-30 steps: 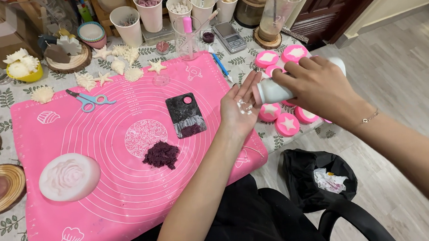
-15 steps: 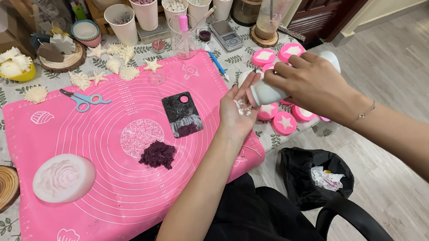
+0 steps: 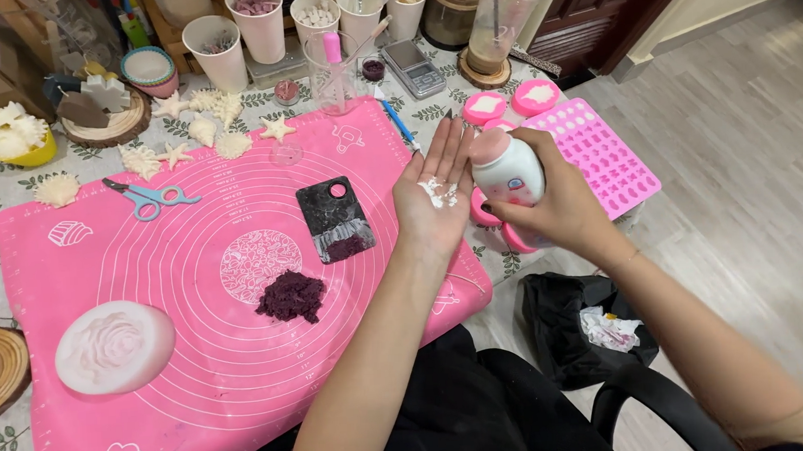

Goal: Preparing pliable purple molding material with a scraper and pressing it into a floral-shaped mold.

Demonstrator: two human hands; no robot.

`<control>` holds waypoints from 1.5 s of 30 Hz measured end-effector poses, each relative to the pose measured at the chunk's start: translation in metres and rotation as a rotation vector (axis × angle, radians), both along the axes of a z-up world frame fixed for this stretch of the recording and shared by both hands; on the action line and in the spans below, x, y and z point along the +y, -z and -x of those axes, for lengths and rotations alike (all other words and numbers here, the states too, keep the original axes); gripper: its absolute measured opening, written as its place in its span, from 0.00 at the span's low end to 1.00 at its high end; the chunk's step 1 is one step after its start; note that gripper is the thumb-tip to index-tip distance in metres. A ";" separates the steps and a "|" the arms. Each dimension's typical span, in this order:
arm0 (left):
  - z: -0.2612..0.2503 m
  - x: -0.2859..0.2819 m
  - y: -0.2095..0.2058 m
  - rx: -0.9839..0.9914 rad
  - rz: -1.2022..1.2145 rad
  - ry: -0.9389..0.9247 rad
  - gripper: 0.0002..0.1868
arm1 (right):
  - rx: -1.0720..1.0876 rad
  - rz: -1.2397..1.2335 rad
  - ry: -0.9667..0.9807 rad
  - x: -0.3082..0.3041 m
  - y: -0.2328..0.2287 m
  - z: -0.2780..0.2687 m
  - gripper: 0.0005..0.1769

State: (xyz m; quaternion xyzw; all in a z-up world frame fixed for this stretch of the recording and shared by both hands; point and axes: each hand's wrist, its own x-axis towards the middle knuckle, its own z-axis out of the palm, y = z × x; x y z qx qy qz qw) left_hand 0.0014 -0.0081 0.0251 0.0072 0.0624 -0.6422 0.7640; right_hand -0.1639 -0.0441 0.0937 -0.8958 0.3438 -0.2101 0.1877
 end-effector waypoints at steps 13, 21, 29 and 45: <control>-0.014 0.006 -0.005 0.060 0.038 0.055 0.27 | -0.621 -0.592 0.323 0.088 0.057 0.118 0.40; -0.013 0.005 0.003 0.063 0.046 0.058 0.27 | -0.730 -0.194 0.688 0.160 0.154 0.161 0.22; -0.013 0.007 0.007 0.028 0.033 0.040 0.26 | -0.573 0.095 1.062 0.195 0.224 0.134 0.25; -0.021 0.018 0.012 -0.012 -0.001 -0.017 0.27 | -0.668 -0.048 0.852 0.175 0.253 0.082 0.22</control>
